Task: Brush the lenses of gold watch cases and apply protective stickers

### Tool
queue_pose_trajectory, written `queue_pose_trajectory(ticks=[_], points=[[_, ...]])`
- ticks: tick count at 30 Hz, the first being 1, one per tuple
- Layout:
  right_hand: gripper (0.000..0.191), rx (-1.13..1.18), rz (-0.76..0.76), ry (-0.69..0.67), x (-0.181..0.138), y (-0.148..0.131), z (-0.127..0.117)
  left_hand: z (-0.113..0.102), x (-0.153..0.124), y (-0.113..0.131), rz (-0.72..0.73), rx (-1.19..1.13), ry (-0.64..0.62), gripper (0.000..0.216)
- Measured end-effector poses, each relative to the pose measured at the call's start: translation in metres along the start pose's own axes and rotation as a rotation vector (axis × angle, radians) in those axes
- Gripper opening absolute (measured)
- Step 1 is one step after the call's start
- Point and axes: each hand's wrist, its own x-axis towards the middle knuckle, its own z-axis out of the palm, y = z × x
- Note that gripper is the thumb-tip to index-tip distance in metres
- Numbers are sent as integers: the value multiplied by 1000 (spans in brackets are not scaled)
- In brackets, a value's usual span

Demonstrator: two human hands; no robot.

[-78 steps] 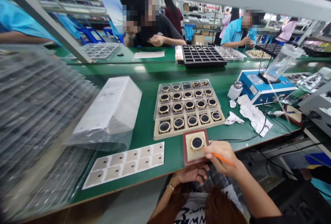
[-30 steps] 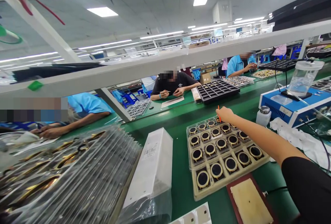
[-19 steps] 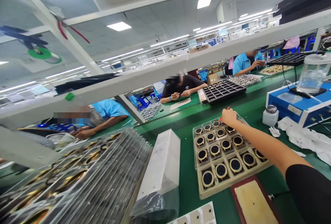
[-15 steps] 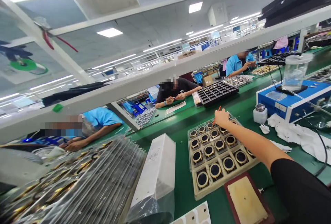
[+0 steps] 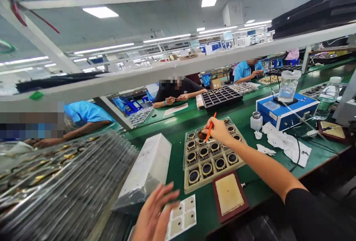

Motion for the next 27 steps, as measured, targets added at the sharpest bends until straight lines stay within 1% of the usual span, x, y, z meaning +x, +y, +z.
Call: queue_pose_trajectory(ticks=[1,2,3,4,5,6,8,11,13,17,20,25,27], points=[[19,64,-39,-11,-24,-10,0,16,1,0,1,-32,30,55],[25,159,-86,-11,-50,-19,0,32,3,1,31,-90,77,60],[29,403,-145,30,-75,-26,-1,47,4,2,56,-157,93,60],[33,587,-154,80,-100,-32,-3,59,3,3,78,-208,104,52],[33,677,-130,130,-121,-35,-6,69,2,4,112,-223,136,41],[34,734,-123,168,-139,-36,-9,76,0,5,144,-227,154,32],[33,819,-150,176,-163,-34,-14,82,-7,9,181,-215,167,20],[28,935,-186,130,-173,-25,-17,80,-15,15,143,-281,143,19],[25,962,-164,105,-173,-20,-16,78,-17,20,111,-346,145,20],[25,983,-124,64,-174,-19,-16,80,-16,25,110,-406,140,20],[21,980,-97,91,-176,-24,-18,82,-17,28,130,-419,123,22],[21,950,-61,177,-177,-32,-19,81,-20,35,193,-431,97,27],[23,951,-33,203,-177,-34,-18,81,-21,37,196,-457,81,29]])
